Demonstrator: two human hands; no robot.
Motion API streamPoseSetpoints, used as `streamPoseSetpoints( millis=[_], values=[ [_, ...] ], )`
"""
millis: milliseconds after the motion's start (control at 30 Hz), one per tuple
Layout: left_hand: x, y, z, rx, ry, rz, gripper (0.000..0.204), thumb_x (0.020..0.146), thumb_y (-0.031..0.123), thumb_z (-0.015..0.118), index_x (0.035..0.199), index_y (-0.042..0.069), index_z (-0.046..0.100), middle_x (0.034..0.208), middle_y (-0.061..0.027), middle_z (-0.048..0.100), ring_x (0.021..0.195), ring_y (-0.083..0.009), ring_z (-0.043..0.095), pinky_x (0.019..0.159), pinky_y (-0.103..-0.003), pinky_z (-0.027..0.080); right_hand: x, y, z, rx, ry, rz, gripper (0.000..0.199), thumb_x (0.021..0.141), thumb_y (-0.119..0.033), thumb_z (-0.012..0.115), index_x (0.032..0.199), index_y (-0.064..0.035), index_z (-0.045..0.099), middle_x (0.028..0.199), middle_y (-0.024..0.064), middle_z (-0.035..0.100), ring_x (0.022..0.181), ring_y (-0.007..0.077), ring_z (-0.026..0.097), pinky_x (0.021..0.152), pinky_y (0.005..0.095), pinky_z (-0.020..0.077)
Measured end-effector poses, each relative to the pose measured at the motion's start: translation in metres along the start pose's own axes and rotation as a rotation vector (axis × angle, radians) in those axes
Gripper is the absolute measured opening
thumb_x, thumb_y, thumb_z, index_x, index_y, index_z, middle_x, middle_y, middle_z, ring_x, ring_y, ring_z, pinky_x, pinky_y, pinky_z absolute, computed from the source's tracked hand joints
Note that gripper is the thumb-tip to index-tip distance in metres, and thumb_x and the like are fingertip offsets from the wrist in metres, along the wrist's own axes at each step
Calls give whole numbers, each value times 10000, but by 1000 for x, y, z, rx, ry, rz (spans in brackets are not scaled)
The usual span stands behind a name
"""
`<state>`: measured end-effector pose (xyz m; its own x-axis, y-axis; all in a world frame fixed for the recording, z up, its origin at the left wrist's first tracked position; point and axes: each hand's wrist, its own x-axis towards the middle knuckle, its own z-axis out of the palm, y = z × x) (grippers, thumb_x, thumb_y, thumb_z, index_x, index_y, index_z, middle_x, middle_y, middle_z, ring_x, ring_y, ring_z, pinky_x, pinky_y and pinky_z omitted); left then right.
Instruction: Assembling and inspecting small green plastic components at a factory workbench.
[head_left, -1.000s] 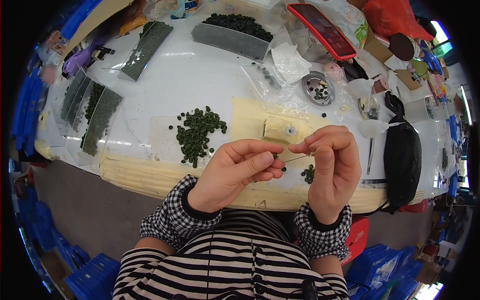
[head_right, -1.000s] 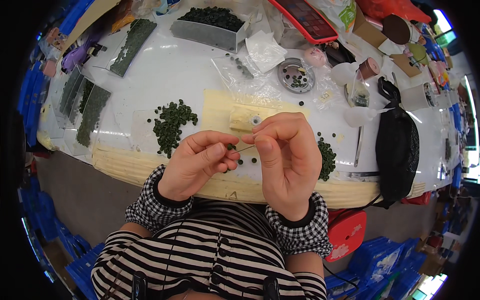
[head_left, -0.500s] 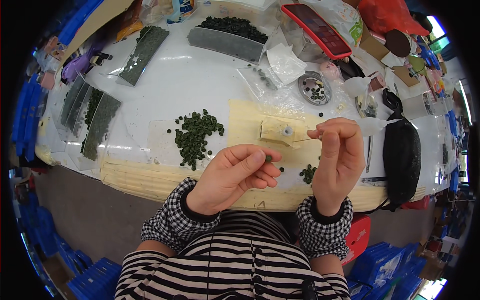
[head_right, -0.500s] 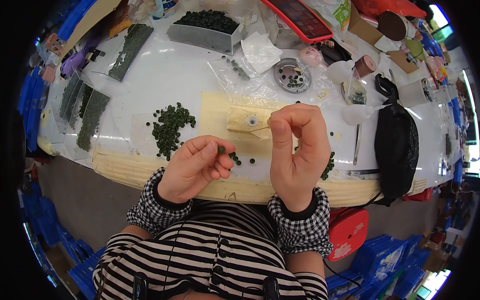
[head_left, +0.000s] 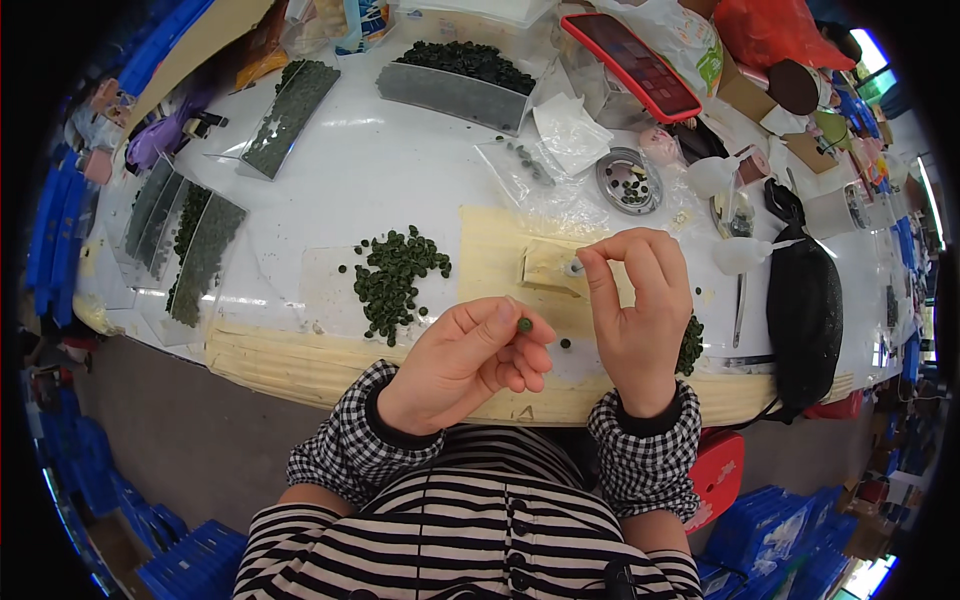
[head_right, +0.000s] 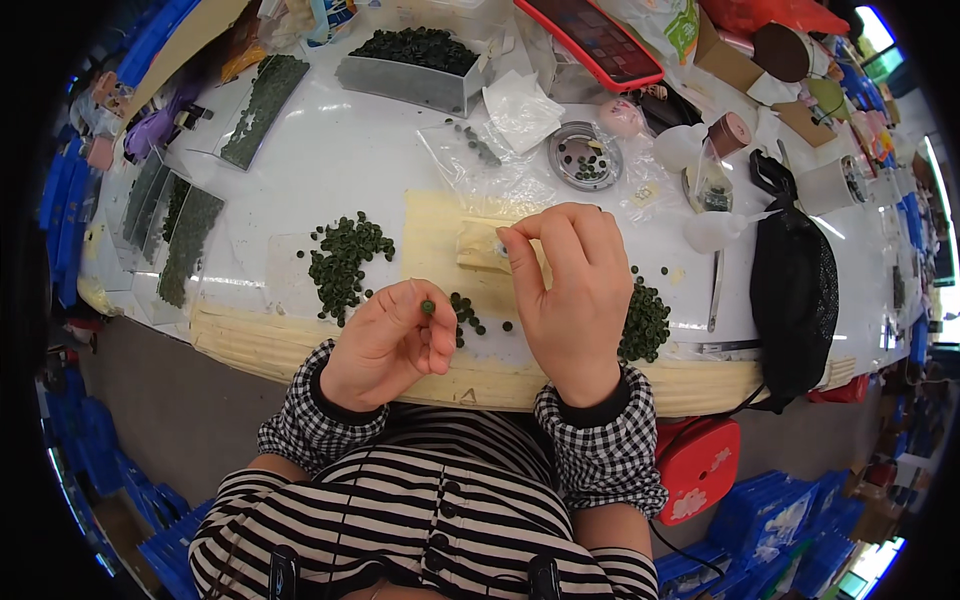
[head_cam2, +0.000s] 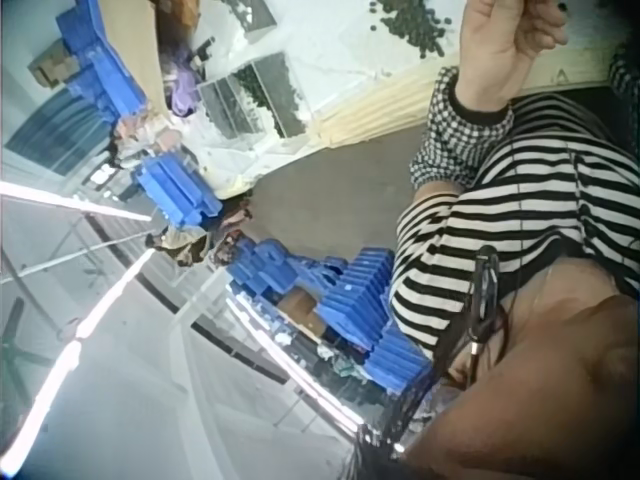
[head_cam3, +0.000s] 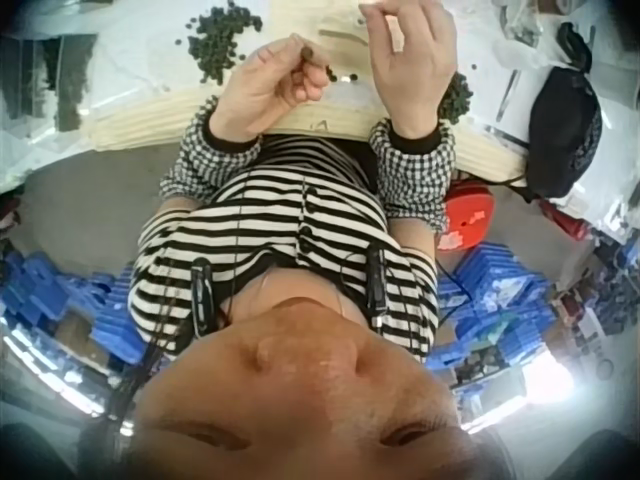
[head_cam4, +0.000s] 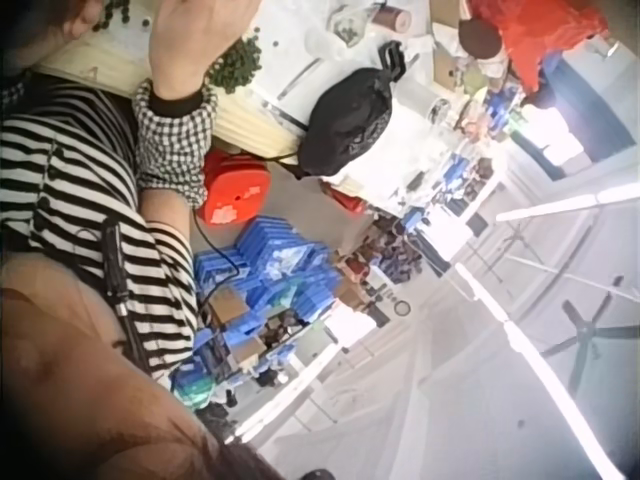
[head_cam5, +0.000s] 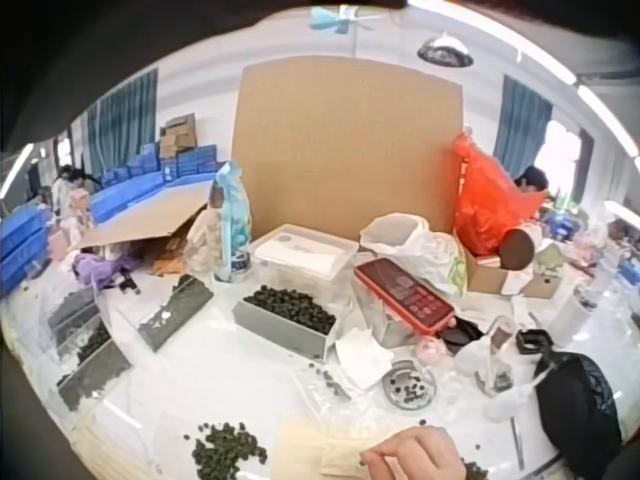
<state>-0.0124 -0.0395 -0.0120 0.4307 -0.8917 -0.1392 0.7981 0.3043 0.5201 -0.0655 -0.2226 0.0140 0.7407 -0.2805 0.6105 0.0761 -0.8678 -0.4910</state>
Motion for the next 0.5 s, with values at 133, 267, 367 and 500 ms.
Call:
streamPoseSetpoints(
  millis=[133, 267, 367, 500],
  values=[
    [0, 0, 0, 14, -15, 0, 395, 1028, 322, 396, 1039, -25, 584, 849, -94, 665, 717, -135, 649, 668, -217, 536, 0, -4, -3, -16, 39, -9, 172, 756, -65, 740, 903, -34, 656, 853, 85, 585, 783, 255, 558, 672, 335, 450],
    [0, -2, -1, 10, -39, 45, 382, 1031, 310, 400, 1062, -15, 600, 880, -74, 672, 740, -121, 646, 694, -218, 530, -6, -19, -18, 103, 78, -28, 253, 715, -72, 769, 951, -47, 683, 879, 83, 596, 791, 251, 558, 682, 333, 453],
    [0, -3, 3, 72, 66, 84, 361, 1025, 301, 429, 1060, -7, 613, 879, -58, 661, 746, -114, 610, 717, -241, 509, -10, -35, -27, 173, -89, -57, 290, 645, -62, 795, 916, -63, 692, 871, 72, 599, 796, 243, 558, 666, 332, 453],
    [2, -5, 10, 308, 124, 160, 339, 1021, 284, 450, 1043, -6, 625, 874, -45, 639, 756, -104, 581, 714, -247, 490, -16, -38, -20, 142, -81, -110, 268, 631, -44, 787, 884, -67, 699, 840, 63, 600, 769, 242, 559, 634, 333, 457]
  ],
)
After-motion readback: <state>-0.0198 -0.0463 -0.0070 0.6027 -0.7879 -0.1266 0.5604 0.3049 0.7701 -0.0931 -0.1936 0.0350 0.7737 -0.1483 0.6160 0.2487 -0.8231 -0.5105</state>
